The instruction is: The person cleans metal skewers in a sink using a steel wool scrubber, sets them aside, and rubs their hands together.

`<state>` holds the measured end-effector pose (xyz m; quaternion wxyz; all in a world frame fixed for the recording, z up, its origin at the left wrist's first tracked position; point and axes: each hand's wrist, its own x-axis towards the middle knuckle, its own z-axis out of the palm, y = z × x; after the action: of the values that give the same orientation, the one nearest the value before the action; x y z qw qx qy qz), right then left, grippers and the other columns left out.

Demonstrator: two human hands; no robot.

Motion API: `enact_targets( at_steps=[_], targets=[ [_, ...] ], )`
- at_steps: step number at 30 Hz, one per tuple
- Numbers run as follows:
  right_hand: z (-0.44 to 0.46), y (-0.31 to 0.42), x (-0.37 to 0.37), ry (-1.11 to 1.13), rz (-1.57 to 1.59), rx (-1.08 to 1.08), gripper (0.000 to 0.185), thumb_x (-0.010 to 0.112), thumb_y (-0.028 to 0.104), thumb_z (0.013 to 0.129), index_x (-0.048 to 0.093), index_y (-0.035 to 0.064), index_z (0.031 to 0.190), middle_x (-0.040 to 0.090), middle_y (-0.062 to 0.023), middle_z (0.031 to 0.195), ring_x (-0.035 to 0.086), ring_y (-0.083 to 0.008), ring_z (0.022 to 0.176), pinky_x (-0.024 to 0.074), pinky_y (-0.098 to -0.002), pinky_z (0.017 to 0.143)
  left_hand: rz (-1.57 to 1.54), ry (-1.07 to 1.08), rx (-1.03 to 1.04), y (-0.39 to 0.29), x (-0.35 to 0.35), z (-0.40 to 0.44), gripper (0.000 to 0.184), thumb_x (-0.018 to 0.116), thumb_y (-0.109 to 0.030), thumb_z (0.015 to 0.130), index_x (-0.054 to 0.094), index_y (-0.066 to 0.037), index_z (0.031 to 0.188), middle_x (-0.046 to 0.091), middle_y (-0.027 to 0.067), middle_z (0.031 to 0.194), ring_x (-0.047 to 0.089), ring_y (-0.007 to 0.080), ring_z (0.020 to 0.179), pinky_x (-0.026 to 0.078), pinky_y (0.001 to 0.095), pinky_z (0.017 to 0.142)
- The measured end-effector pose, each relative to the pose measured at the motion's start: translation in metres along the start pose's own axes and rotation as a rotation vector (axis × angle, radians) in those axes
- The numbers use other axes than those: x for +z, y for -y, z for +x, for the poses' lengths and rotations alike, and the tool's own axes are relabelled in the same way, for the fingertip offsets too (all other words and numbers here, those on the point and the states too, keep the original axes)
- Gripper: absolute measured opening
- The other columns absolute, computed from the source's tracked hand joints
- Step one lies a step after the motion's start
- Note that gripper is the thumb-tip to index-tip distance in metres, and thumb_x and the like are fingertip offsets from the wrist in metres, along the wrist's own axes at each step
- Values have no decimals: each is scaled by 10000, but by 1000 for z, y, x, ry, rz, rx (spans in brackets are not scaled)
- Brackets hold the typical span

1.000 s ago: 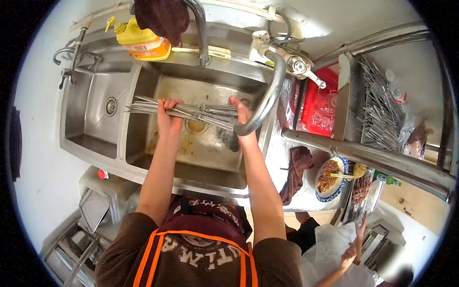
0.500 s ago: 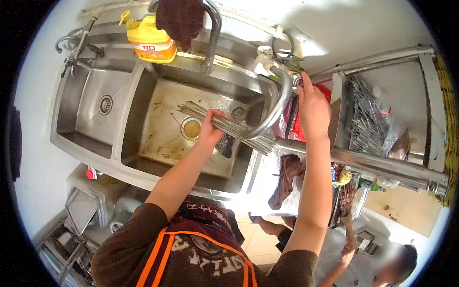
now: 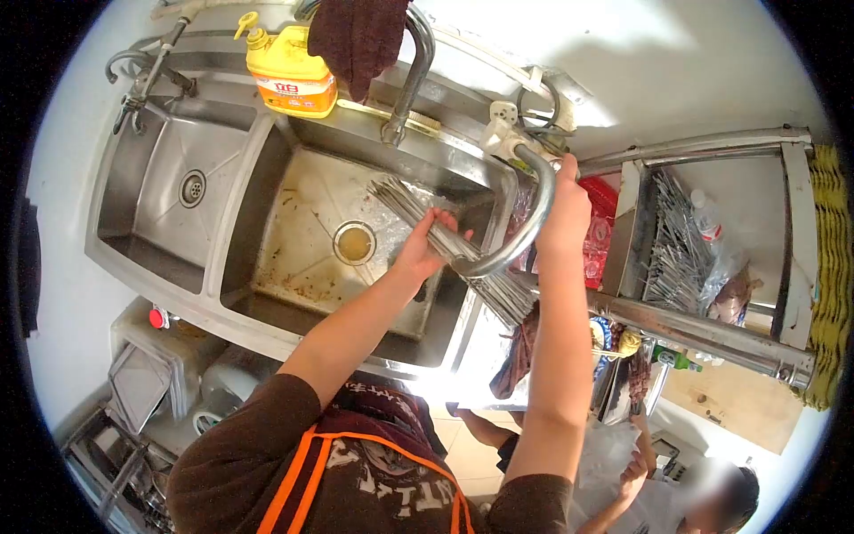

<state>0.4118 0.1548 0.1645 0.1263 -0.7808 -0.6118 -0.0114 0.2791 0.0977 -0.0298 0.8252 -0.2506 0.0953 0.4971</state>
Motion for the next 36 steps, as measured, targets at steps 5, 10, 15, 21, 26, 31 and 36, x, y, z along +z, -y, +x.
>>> enact_targets(
  at_steps=[5, 10, 15, 21, 26, 31, 36],
  targets=[
    [-19, 4, -14, 163, 453, 242, 496, 435, 88, 860, 255, 33, 1319, 599, -220, 882, 603, -292, 848, 469, -373, 707, 11, 43, -53, -10, 15, -17, 166, 451, -271, 907, 480, -134, 816, 435, -19, 664, 471, 124, 654, 435, 473, 842],
    [-115, -30, 27, 190, 880, 550, 394, 452, 239, 898, 416, 72, 1253, 527, -84, 1136, 463, -203, 1105, 351, -356, 939, 375, 178, 149, -48, 36, -43, 181, 441, -279, 914, 453, -133, 807, 348, -46, 627, 395, 99, 611, 434, 337, 760],
    [-203, -12, 161, 241, 1937, 823, 533, 368, 459, 890, 471, 31, 1191, 440, -105, 1263, 376, -225, 1190, 271, -374, 1012, 603, -37, 450, -62, 86, -83, 208, 460, -260, 914, 433, -88, 801, 336, -34, 634, 363, 103, 596, 401, 280, 662],
    [-192, 73, 172, 180, 2502, 830, 474, 300, 370, 920, 493, 6, 1156, 499, -136, 1199, 411, -249, 1168, 267, -399, 1025, 856, -106, 884, -53, 127, -131, 186, 467, -224, 914, 438, -69, 817, 359, -18, 674, 366, 108, 650, 393, 285, 692],
    [-193, 111, 184, 170, 2522, 808, 393, 294, 288, 941, 518, -8, 1070, 530, -142, 1130, 452, -256, 1119, 306, -398, 1006, 946, 54, 944, -58, 140, -157, 154, 473, -191, 911, 447, -65, 826, 385, -10, 708, 369, 111, 669, 396, 283, 730],
    [-196, 137, 192, 108, 2624, 930, 320, 332, 248, 944, 531, 1, 895, 562, -143, 992, 498, -276, 1040, 374, -409, 949, 1172, 14, 848, -62, 145, -178, 99, 533, -117, 872, 498, -35, 915, 495, 23, 821, 481, 124, 788, 396, 290, 782],
    [-203, 152, 196, 126, 2654, 1028, 312, 350, 246, 939, 532, 2, 868, 574, -155, 965, 524, -288, 998, 405, -419, 917, 1343, 160, 646, -74, 156, -191, 125, 572, -74, 837, 515, -13, 929, 534, 48, 873, 531, 153, 872, 407, 292, 816]
  ],
)
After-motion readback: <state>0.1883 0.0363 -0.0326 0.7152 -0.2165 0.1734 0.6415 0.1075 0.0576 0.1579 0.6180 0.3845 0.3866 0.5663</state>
